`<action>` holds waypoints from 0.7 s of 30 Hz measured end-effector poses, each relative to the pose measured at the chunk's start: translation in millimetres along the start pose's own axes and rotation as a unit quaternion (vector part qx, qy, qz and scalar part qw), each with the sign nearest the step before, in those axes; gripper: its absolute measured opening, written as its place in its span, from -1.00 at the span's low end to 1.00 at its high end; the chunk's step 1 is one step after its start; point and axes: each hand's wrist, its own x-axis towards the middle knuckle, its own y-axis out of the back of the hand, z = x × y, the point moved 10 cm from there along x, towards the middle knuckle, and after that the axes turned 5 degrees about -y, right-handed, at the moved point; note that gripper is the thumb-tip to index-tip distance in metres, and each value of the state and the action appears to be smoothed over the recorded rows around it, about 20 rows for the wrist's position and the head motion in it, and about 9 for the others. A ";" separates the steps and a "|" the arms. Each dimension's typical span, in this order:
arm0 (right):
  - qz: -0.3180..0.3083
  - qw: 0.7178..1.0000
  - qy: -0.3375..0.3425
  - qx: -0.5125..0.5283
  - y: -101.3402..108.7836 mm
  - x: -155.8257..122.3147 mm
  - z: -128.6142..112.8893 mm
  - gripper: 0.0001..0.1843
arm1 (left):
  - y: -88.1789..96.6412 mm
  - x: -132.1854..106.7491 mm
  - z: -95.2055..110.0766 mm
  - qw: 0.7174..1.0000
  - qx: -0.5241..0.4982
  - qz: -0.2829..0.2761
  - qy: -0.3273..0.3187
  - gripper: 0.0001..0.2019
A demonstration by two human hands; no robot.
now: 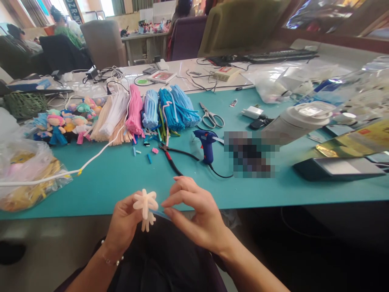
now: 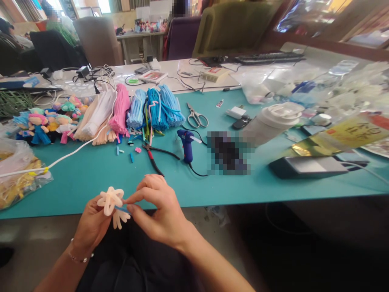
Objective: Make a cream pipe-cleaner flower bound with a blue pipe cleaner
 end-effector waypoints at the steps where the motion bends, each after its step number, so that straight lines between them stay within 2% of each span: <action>1: -0.015 1.000 -0.009 0.015 -2.5 0.0 3.2 -0.91 | -0.4 -0.2 -1.6 1.000 0.002 -0.008 0.007 -0.78; 4: -0.053 0.997 -0.014 0.046 -13.8 -1.7 7.7 -0.94 | -2.8 -1.0 -5.4 0.999 0.003 -0.032 0.019 -0.77; 8: -0.064 0.997 -0.001 0.051 -21.8 -1.7 7.3 -0.78 | -9.1 -2.7 -9.8 0.997 -0.020 -0.058 0.036 -0.75; 15: -0.075 0.996 0.009 0.050 -25.5 -0.8 3.3 -0.68 | -8.9 -5.6 -18.9 0.994 -0.074 -0.036 0.074 -0.72; 21: -0.082 0.993 -0.028 0.084 -21.3 0.8 12.8 -0.73 | -2.0 -0.3 -10.0 0.998 -0.017 -0.049 0.025 -0.76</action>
